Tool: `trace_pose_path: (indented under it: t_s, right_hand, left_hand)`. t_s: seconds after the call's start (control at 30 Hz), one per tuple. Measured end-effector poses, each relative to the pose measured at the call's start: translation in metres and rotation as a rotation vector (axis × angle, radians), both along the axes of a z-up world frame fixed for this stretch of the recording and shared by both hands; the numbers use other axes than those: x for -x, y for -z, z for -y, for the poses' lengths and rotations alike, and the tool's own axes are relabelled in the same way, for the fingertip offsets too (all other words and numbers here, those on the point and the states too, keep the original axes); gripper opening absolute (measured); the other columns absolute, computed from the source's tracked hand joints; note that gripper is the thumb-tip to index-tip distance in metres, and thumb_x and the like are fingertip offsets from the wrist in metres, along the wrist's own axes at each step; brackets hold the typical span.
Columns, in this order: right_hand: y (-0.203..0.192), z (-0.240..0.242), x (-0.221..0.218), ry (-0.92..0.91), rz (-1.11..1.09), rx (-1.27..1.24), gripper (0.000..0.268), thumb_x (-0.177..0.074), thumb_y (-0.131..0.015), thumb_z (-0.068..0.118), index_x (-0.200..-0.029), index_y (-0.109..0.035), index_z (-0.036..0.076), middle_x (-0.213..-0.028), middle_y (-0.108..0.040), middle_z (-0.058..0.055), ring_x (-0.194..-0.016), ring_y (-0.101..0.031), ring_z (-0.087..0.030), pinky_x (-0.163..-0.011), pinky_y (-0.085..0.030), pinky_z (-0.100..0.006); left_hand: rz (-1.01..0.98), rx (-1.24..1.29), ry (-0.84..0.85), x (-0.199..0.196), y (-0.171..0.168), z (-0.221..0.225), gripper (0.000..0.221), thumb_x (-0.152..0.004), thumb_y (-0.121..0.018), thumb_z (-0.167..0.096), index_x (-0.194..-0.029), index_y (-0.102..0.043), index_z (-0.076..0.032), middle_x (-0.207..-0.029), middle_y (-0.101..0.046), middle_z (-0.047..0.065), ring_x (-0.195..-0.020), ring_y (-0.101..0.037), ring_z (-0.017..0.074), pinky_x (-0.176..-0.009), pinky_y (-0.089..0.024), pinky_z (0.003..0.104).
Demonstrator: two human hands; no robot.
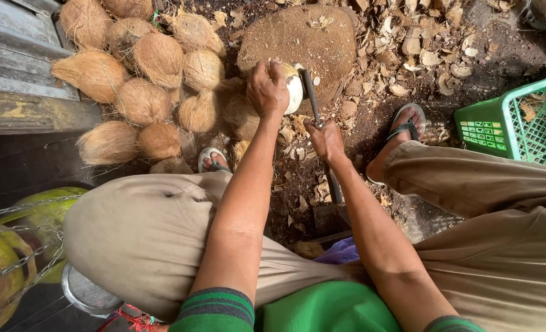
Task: The person sits on a low stool and uses a large knife to peel the husk off a coconut. They hold the coconut with their left hand and strike it with the knife in their right hand, rotating it to remove the outer layer. The peeled coconut is then placed into a green basket.
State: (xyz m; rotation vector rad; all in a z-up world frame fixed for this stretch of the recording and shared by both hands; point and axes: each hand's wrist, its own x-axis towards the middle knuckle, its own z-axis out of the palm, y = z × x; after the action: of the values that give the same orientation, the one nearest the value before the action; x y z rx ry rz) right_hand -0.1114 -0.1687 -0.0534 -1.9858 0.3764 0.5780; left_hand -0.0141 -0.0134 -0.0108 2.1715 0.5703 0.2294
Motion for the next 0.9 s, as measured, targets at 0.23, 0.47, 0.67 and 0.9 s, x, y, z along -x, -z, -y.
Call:
trace_pose_path:
  t_s: [0.23, 0.47, 0.67, 0.9]
  right_hand:
    - [0.004, -0.003, -0.016, 0.049, -0.275, 0.044, 0.057, -0.091, -0.060, 0.064, -0.089, -0.052, 0.008, -0.064, -0.049, 0.004, -0.046, -0.031, -0.007, -0.037, -0.022, -0.025]
    - [0.009, -0.002, -0.017, 0.040, -0.256, 0.049, 0.059, -0.091, -0.059, 0.067, -0.081, -0.056, 0.009, -0.058, -0.046, 0.006, -0.043, -0.030, -0.007, -0.034, -0.019, -0.027]
    - [-0.062, -0.003, -0.029, 0.111, -0.143, -0.306, 0.038, -0.107, -0.057, 0.030, -0.075, -0.053, 0.011, -0.055, -0.046, 0.003, -0.038, -0.031, -0.009, -0.034, -0.026, -0.027]
    - [-0.083, -0.014, -0.049, 0.189, 0.435, -0.392, 0.043, -0.102, -0.062, 0.037, -0.065, -0.046, 0.024, -0.059, -0.044, 0.009, -0.048, -0.035, -0.009, -0.048, -0.032, -0.026]
  left_hand:
    - [-0.066, -0.069, -0.042, -0.015, 0.020, -0.010, 0.055, -0.082, -0.046, -0.074, -0.092, -0.054, -0.021, -0.087, -0.061, -0.001, -0.078, -0.055, 0.0176, -0.070, -0.036, 0.031]
    - [-0.050, -0.043, -0.067, -0.015, 0.019, -0.002, 0.055, -0.091, -0.031, -0.068, -0.092, -0.056, -0.019, -0.104, -0.062, 0.005, -0.090, -0.059, 0.0229, -0.078, -0.045, 0.033]
    - [-0.071, -0.120, 0.179, -0.023, 0.008, -0.021, 0.055, -0.096, -0.026, -0.061, -0.092, -0.057, -0.017, -0.090, -0.063, 0.003, -0.082, -0.057, 0.0190, -0.070, -0.042, 0.033]
    - [0.023, -0.168, 0.242, -0.029, 0.019, -0.022, 0.052, -0.098, -0.023, -0.053, -0.092, -0.058, -0.015, -0.092, -0.060, 0.004, -0.078, -0.054, 0.0180, -0.061, -0.040, 0.031]
